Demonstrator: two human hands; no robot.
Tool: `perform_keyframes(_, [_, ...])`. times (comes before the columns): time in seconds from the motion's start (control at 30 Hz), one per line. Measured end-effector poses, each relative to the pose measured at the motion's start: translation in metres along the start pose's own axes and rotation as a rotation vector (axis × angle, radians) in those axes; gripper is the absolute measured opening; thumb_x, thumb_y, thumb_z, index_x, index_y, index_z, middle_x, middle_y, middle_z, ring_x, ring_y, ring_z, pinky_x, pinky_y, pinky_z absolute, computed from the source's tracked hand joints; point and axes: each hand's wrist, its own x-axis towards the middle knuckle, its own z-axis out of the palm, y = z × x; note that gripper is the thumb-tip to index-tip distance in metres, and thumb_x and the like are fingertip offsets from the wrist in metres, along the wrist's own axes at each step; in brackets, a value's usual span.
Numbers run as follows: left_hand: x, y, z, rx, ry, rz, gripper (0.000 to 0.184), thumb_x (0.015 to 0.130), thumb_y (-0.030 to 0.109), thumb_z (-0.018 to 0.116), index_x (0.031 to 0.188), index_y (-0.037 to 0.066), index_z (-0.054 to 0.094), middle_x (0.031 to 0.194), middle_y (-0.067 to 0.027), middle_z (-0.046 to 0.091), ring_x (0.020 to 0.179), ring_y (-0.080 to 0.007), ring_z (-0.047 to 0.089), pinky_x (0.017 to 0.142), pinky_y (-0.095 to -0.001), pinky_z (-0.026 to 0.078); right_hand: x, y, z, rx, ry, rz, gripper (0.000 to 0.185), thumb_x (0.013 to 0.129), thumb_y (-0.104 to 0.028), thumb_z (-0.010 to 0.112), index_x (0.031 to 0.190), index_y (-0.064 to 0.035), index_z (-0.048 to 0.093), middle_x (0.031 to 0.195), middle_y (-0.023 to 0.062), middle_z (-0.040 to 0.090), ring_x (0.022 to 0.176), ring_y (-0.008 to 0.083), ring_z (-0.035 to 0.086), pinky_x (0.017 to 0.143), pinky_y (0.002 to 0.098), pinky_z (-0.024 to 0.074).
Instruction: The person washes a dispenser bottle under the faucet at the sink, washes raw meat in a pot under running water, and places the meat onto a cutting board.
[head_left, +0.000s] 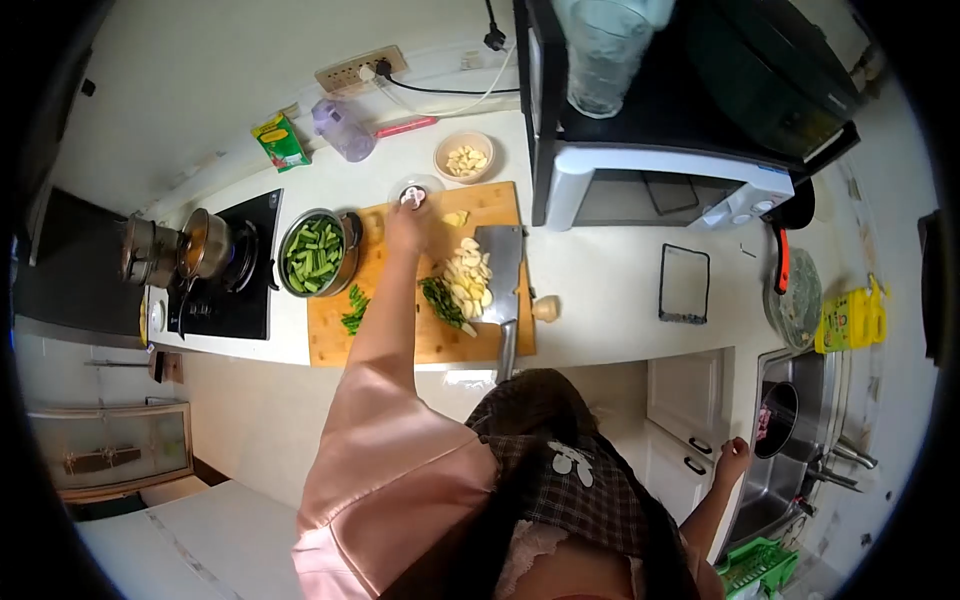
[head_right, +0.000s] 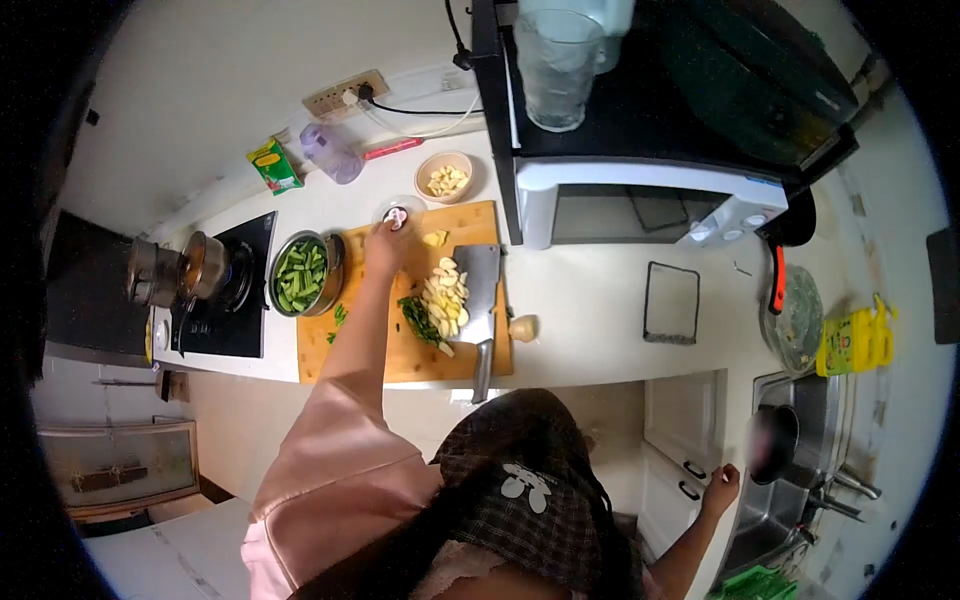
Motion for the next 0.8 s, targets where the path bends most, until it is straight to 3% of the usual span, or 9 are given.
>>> perform_keyframes(0.1, [0.018,-0.016,0.001,0.355,-0.159,0.000,0.058,0.069,0.037,0.065,0.118,0.009,0.049,0.125,-0.0184,0.043,0.114,-0.0311,0.042,0.095,-0.0385,0.034,-0.014,-0.020,-0.003,0.022,-0.042,0.015,0.020,0.077,-0.009,0.054,0.091,0.0055,0.055,0.081,0.0115,0.058,0.063,0.0173,0.058,0.056,0.0278,0.0477])
perform_keyframes(0.2, [0.025,-0.007,-0.031,0.284,-0.414,-0.041,0.069,0.068,0.046,0.064,0.125,0.013,0.043,0.132,-0.0175,0.036,0.121,-0.0318,0.035,0.099,-0.0392,0.030,-0.020,-0.031,-0.007,0.035,-0.071,0.015,0.021,0.078,-0.008,0.055,0.094,0.0045,0.054,0.083,0.0111,0.059,0.064,0.0170,0.059,0.052,0.0269,0.0469])
perform_keyframes(0.33, [0.032,-0.016,-0.030,0.203,-0.397,0.007,0.061,0.072,0.045,0.061,0.122,0.012,0.047,0.124,-0.0194,0.044,0.114,-0.0337,0.043,0.095,-0.0403,0.035,-0.029,-0.039,-0.008,0.008,-0.139,0.084,0.021,0.079,-0.010,0.054,0.097,0.0019,0.053,0.084,0.0095,0.059,0.064,0.0155,0.059,0.050,0.0248,0.0456])
perform_keyframes(0.4, [0.038,-0.018,-0.026,-0.140,-0.191,-0.186,0.048,0.079,0.043,0.055,0.114,0.010,0.053,0.103,-0.0185,0.059,0.099,-0.0369,0.053,0.085,-0.0404,0.043,-0.041,-0.054,-0.004,0.053,-0.148,0.172,0.021,0.080,-0.010,0.054,0.097,0.0012,0.053,0.083,0.0091,0.059,0.064,0.0148,0.059,0.049,0.0241,0.0453])
perform_keyframes(0.53, [0.074,-0.034,0.000,-0.315,0.146,-0.202,0.047,0.084,0.043,0.049,0.100,-0.001,0.058,0.079,-0.0201,0.062,0.076,-0.0347,0.061,0.069,-0.0382,0.049,-0.056,-0.049,-0.001,0.074,-0.217,0.199,0.017,0.081,-0.008,0.054,0.093,0.0032,0.054,0.079,0.0095,0.058,0.065,0.0149,0.058,0.053,0.0255,0.0454])
perform_keyframes(0.6, [0.094,-0.045,0.022,-1.067,-0.046,-0.699,0.056,0.087,0.046,0.043,0.086,-0.008,0.057,0.073,-0.0209,0.061,0.062,-0.0309,0.061,0.060,-0.0362,0.049,-0.061,-0.055,0.001,0.007,-0.279,0.190,0.018,0.080,-0.011,0.054,0.093,0.0014,0.055,0.075,0.0080,0.058,0.060,0.0142,0.059,0.046,0.0235,0.0440])
perform_keyframes(0.63, [0.100,-0.047,0.025,-1.002,-0.139,-0.705,0.060,0.086,0.048,0.043,0.083,-0.011,0.054,0.070,-0.0208,0.060,0.054,-0.0289,0.059,0.057,-0.0359,0.049,-0.061,-0.049,0.003,0.001,-0.276,0.186,0.018,0.080,-0.011,0.054,0.093,0.0021,0.055,0.072,0.0082,0.058,0.057,0.0140,0.058,0.045,0.0239,0.0439])
perform_keyframes(0.77, [0.104,-0.026,0.022,-0.505,-0.184,-0.734,0.058,0.084,0.047,0.048,0.087,-0.010,0.055,0.070,-0.0192,0.060,0.061,-0.0324,0.060,0.061,-0.0379,0.049,-0.060,-0.051,0.000,0.005,-0.298,0.153,0.019,0.080,-0.011,0.054,0.094,0.0027,0.055,0.075,0.0098,0.059,0.058,0.0139,0.058,0.044,0.0239,0.0433])
perform_keyframes(0.8, [0.103,-0.022,0.031,-0.148,0.118,-0.679,0.057,0.082,0.047,0.050,0.085,-0.009,0.056,0.071,-0.0203,0.060,0.066,-0.0323,0.060,0.063,-0.0385,0.049,-0.059,-0.052,-0.002,0.028,-0.290,0.164,0.018,0.080,-0.009,0.055,0.094,0.0026,0.055,0.077,0.0099,0.059,0.060,0.0151,0.059,0.049,0.0254,0.0450])
